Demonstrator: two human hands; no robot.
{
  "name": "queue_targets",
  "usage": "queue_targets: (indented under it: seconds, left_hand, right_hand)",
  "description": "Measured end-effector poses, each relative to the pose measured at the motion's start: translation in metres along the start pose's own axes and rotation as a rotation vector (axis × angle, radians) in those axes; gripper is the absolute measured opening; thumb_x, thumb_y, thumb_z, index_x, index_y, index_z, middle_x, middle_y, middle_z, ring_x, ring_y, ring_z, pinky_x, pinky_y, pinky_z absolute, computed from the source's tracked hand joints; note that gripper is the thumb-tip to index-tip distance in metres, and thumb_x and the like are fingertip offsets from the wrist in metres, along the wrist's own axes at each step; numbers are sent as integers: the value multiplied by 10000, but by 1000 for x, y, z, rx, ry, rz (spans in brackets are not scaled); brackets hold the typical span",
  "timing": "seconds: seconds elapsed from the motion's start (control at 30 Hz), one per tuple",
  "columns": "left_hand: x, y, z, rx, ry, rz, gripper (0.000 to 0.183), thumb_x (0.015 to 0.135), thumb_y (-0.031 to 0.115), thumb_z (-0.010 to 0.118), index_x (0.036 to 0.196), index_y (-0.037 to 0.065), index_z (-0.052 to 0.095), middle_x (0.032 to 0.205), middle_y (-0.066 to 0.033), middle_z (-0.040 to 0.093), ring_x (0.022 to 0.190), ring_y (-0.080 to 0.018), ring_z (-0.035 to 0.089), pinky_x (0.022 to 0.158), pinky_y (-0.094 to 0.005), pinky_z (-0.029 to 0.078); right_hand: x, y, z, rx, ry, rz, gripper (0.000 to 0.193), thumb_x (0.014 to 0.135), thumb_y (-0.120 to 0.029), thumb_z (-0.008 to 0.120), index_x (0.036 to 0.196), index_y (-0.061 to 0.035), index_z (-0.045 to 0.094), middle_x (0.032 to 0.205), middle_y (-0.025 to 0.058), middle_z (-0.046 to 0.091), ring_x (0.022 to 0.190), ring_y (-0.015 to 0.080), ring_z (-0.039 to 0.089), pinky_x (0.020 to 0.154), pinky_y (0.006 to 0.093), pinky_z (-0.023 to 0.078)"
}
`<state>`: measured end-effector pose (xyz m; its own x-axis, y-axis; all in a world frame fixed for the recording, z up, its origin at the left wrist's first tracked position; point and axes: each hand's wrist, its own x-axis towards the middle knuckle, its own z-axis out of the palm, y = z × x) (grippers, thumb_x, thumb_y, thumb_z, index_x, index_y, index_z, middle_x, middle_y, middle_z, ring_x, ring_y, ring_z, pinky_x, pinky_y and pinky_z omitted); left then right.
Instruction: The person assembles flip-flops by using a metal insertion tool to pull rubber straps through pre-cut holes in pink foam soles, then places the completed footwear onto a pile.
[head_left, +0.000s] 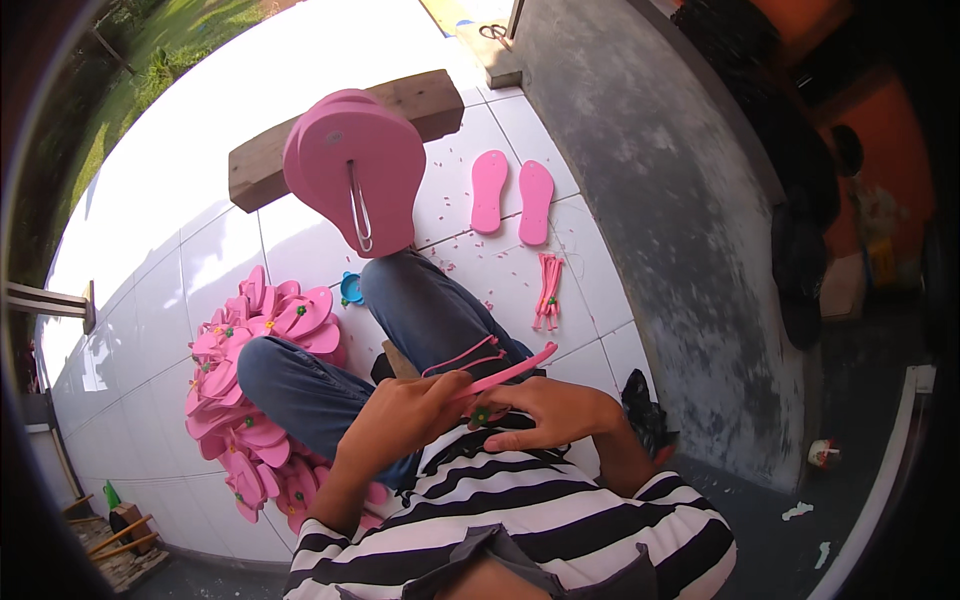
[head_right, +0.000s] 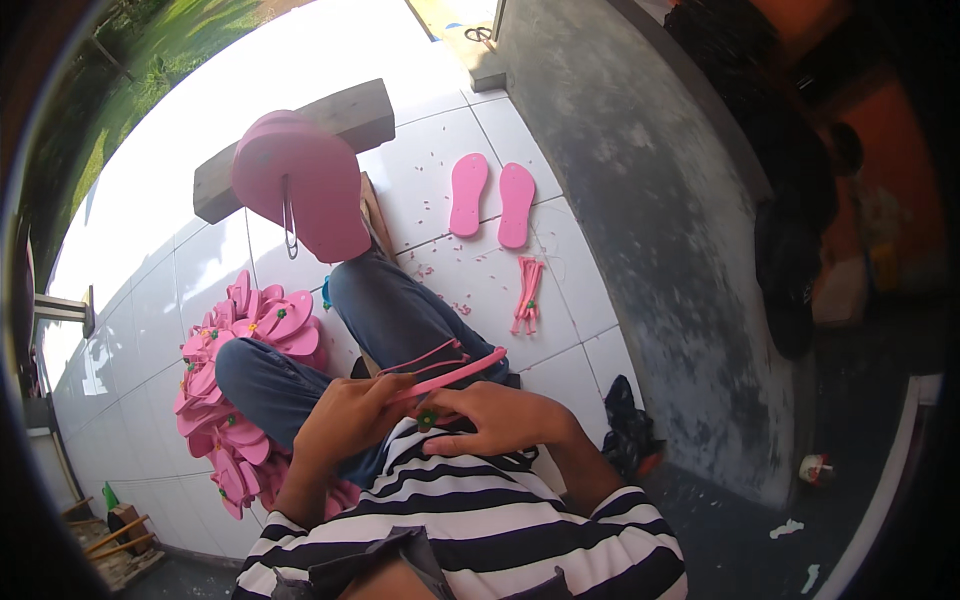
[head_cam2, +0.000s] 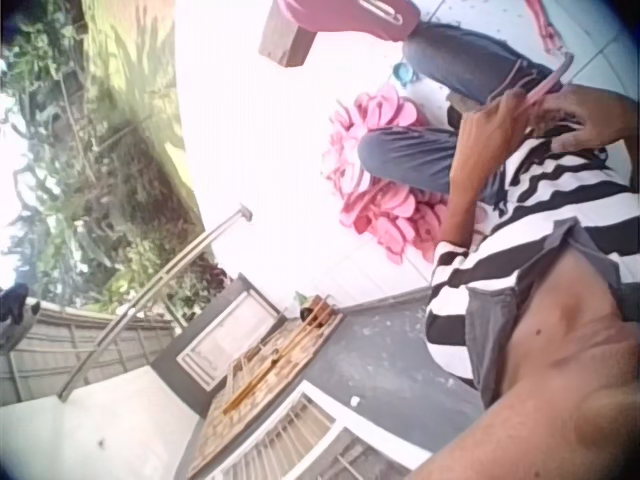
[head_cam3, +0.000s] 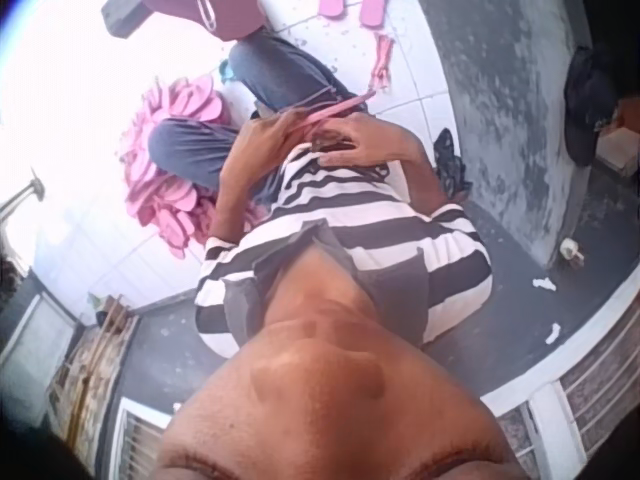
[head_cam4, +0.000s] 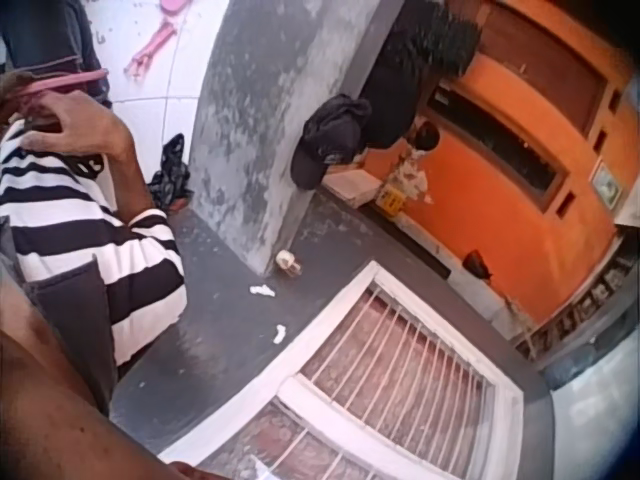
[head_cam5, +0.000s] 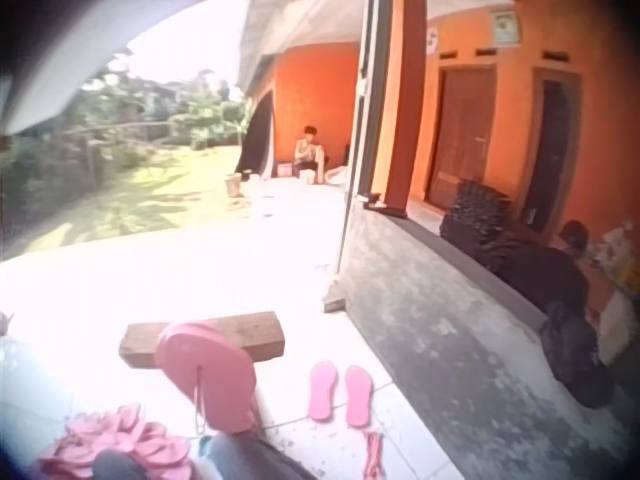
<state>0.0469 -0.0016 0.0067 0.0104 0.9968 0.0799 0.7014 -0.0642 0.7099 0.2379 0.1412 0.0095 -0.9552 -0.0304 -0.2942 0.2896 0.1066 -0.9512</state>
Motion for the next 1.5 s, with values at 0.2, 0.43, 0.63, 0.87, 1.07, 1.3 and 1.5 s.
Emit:
queue_targets:
  seconds: [0.2, 0.43, 0.63, 0.87, 1.07, 1.3, 1.5]
  left_hand:
    - [-8, -22, -14, -155, 1, -233, 245, 929, 208, 642, 1088, 33, 580, 743, -158, 662, 620, -339, 655, 559, -393, 488]
    - [-5, -4, -35, -335, 27, -158, 299, 901, 209, 694, 1113, 28, 586, 870, -174, 670, 716, -307, 666, 622, -404, 482]
    - [-10, -20, -30, -372, 158, -326, 193, 929, 208, 678, 956, 21, 639, 710, -80, 634, 556, -137, 544, 523, -270, 411]
    - [13, -20, -16, -504, 270, -314, 182, 956, 176, 640, 904, 1, 638, 653, -1, 561, 577, -56, 473, 530, -240, 383]
    - [4, -45, -23, -330, 127, -310, 242, 959, 251, 626, 869, 27, 622, 618, -88, 577, 524, -192, 562, 513, -316, 405]
    - [-12, -48, -33, -452, -110, -218, 243, 968, 267, 601, 921, 36, 663, 645, -125, 597, 555, -282, 584, 539, -358, 436]
    - [-27, -55, -42, -503, 68, -281, 249, 982, 224, 578, 873, 5, 625, 591, -47, 535, 502, -133, 490, 492, -296, 364]
  right_hand:
    - [10, -24, -24, -720, 641, -133, 597, 755, -383, 797, 1204, -60, 570, 1165, 130, 569, 1079, 304, 536, 947, 417, 423]
    - [38, -35, -18, -506, 217, -131, 358, 883, -164, 644, 1198, -45, 521, 910, 181, 643, 851, 361, 654, 772, 425, 501]
    - [40, -41, -59, -421, 87, -66, 296, 941, -224, 590, 1170, -53, 516, 820, 198, 641, 787, 371, 658, 723, 424, 491]
    - [66, -36, -50, -411, 196, -355, 352, 961, -307, 601, 1204, -67, 514, 1039, 160, 591, 830, 329, 668, 746, 416, 528]
    - [72, -29, -68, -739, 84, -322, 211, 972, -263, 585, 1054, -72, 548, 969, 95, 611, 727, 291, 650, 664, 393, 511]
    - [56, -20, -77, -671, -78, -354, 177, 971, -255, 586, 964, -81, 556, 814, 61, 603, 595, 257, 616, 525, 362, 470]
    - [36, -22, -83, -988, 125, -248, 192, 983, -259, 562, 930, -78, 529, 735, 61, 541, 599, 276, 616, 522, 390, 471]
